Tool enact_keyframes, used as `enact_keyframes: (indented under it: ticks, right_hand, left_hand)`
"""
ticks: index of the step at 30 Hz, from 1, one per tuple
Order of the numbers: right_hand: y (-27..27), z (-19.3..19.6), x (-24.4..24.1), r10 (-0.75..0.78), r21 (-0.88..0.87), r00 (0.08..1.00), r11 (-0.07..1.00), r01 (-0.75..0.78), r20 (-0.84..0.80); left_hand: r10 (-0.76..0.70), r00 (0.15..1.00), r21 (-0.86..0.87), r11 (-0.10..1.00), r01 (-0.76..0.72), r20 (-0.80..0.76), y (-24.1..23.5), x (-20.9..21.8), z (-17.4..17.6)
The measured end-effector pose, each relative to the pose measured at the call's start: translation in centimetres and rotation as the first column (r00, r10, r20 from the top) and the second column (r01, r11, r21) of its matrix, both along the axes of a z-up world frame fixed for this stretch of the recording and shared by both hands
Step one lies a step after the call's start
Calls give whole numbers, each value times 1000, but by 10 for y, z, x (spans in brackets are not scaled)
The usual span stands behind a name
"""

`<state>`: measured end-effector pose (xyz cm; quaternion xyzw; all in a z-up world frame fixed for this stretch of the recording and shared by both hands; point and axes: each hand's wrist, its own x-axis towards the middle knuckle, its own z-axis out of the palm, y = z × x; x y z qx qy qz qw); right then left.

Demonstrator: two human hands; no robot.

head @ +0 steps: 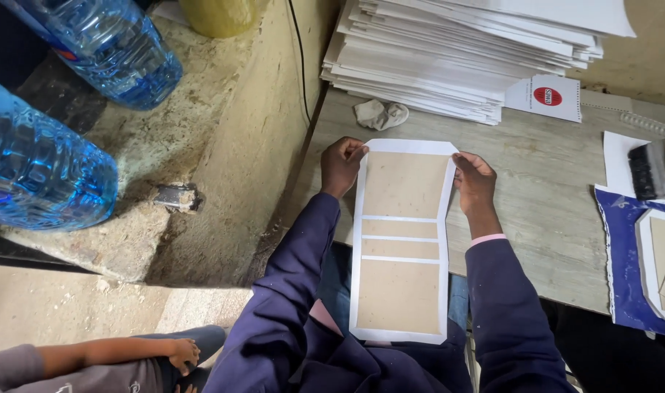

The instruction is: Assembling paper folders by folding templates and applying adhesive or smoothing edges with a cloth scrap.

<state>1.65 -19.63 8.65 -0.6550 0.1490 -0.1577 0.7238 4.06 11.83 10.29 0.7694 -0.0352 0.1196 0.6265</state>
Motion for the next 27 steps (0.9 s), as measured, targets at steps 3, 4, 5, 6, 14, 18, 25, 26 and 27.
enact_keyframes:
  ticks: [3, 4, 5, 6, 14, 18, 25, 26, 27]
  right_hand:
    - [3, -2, -2, -1, -11, 1000, 1000, 1, 4]
    - [7, 0, -5, -27, -192, 994, 980, 47, 103]
    - [11, 7, -9, -23, -192, 995, 981, 42, 99]
    - [14, 16, -12, -7, -156, 999, 988, 15, 52]
    - [-2, 33, -15, 307, 492, 949, 839, -233, -74]
    - [9, 49, -21, 398, 533, 917, 780, -328, -18]
    - [1, 30, -18, 378, 358, 926, 864, -353, 2]
    - [5, 41, -27, 379, 360, 926, 864, -353, -1]
    - [8, 52, -35, 407, 424, 913, 827, -368, -2]
  left_hand:
    - [16, 1000, 2, 1000, -16, -24, -4, 3, -2]
    - [14, 999, 18, 1000, -13, -39, -5, 4, -3]
    - [18, 999, 18, 1000, -17, -43, -3, 5, -6]
    - [25, 998, 7, 1000, -24, -52, -2, 9, -8]
    - [24, 997, -86, 996, -30, -71, 10, 2, -1]
    - [13, 996, -102, 995, -22, -85, 13, -2, 0]
    - [-1, 995, -193, 981, -18, -98, 9, -17, 14]
    - [0, 995, -193, 981, -19, -101, 10, -19, 12]
    - [8, 994, -194, 981, -29, -108, 11, -20, 10]
